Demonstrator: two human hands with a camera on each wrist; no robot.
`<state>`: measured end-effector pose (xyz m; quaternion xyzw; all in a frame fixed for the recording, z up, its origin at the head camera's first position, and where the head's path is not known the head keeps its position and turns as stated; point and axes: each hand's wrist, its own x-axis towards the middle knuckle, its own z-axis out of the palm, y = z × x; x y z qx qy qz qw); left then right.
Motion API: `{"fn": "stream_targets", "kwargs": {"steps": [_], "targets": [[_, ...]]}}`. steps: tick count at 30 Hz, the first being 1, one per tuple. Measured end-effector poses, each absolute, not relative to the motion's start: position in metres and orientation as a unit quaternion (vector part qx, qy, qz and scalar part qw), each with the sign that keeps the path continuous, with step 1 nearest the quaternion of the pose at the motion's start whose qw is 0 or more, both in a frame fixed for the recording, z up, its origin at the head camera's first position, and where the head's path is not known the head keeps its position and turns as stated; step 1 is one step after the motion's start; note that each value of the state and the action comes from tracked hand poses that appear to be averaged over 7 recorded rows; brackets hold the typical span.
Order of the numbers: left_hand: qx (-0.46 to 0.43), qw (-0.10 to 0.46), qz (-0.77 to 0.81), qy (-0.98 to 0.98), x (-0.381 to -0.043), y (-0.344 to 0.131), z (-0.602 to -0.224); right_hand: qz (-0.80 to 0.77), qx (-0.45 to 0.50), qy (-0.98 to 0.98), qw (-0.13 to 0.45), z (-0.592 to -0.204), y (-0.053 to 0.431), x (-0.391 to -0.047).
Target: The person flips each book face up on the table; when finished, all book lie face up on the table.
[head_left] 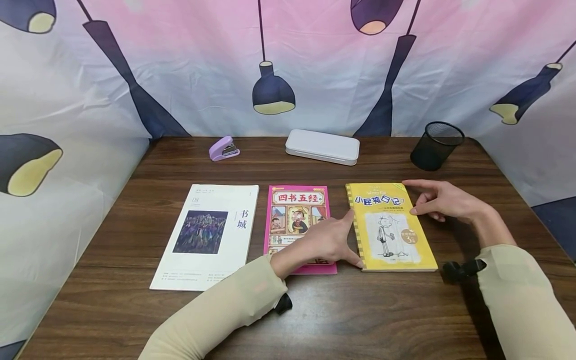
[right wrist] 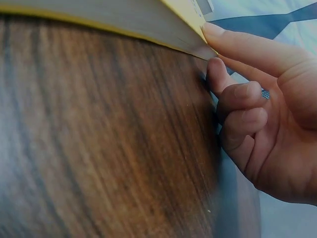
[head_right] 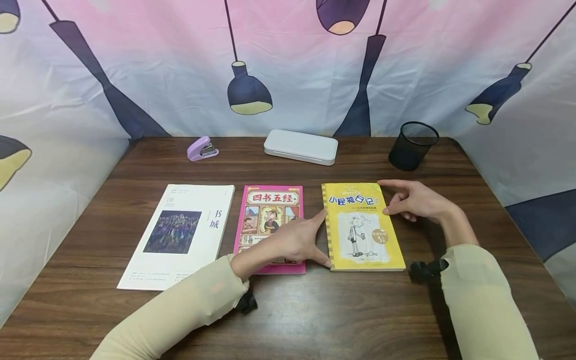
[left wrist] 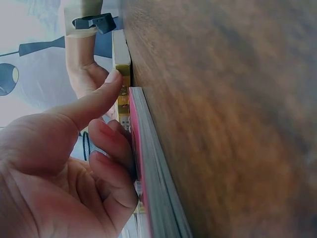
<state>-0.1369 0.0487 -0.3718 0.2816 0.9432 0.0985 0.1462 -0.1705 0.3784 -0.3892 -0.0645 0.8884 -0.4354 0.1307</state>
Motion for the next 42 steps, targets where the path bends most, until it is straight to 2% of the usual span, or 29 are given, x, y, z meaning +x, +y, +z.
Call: {"fn": "stream_targets", "kwargs": {"steps": [42], "targets": [[0.269,0.157,0.116,0.943,-0.1334,0.0498,-0.3712,-0.458,-0.049,0.874,0.157,-0.3891,0.3804,-0.1741]]}}
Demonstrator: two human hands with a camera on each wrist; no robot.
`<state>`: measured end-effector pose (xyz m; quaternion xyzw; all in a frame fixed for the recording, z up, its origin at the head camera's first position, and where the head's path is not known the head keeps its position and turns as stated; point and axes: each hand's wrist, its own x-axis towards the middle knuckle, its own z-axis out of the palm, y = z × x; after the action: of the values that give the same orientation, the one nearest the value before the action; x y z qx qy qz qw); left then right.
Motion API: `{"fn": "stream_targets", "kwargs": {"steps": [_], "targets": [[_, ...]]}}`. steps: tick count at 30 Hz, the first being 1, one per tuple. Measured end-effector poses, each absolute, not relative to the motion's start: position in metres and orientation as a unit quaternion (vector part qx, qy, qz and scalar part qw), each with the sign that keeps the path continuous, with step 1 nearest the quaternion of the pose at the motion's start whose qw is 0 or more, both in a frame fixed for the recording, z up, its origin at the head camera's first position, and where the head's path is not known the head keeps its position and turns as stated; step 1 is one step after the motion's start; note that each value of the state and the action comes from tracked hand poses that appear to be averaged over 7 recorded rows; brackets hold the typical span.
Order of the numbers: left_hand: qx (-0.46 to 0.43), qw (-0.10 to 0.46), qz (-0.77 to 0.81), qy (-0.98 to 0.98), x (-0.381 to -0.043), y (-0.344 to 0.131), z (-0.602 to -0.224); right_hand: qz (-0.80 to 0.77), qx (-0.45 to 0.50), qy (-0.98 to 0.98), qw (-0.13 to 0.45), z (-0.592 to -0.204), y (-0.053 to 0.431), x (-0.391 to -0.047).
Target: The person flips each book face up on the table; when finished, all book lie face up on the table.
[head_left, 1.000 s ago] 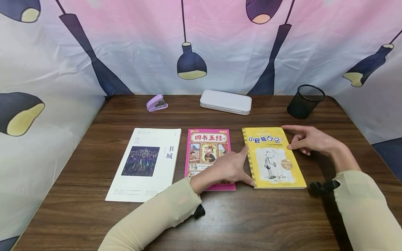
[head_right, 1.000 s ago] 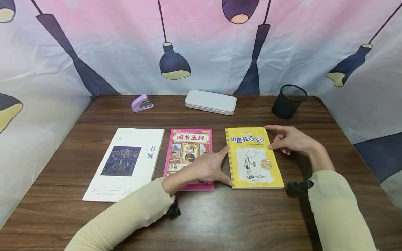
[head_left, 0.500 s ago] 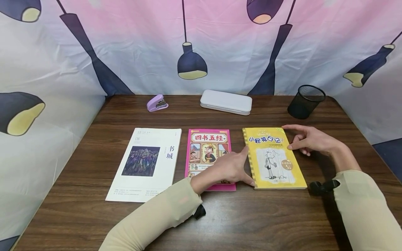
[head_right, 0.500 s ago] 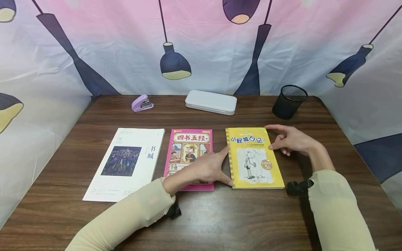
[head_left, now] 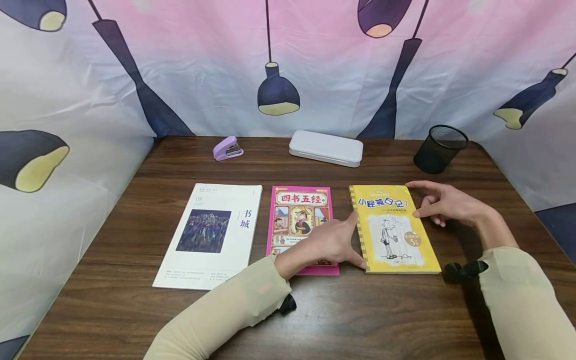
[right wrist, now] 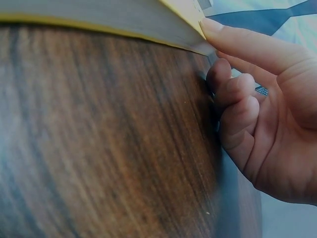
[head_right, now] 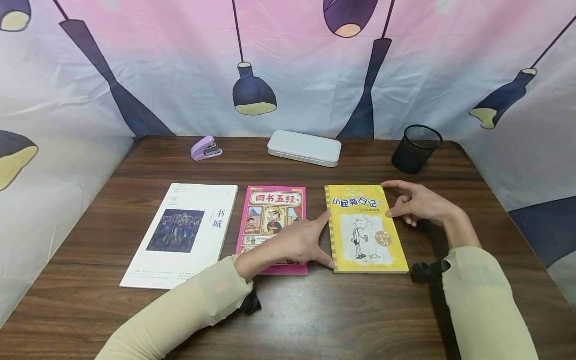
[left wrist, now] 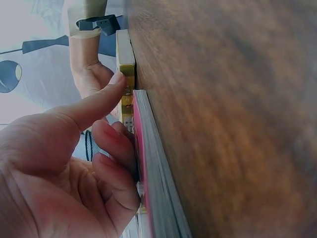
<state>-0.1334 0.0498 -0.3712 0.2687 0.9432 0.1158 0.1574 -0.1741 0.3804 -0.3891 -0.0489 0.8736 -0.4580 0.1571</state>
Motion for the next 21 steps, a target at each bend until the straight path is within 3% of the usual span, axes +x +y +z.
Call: {"fn": "stream_targets", "kwargs": {"steps": [21], "targets": [[0.273,0.165,0.144,0.937,-0.1378,0.0459,-0.3673,-0.449,-0.045,0.876,0.17,-0.3845,0.3831,-0.1721]]}}
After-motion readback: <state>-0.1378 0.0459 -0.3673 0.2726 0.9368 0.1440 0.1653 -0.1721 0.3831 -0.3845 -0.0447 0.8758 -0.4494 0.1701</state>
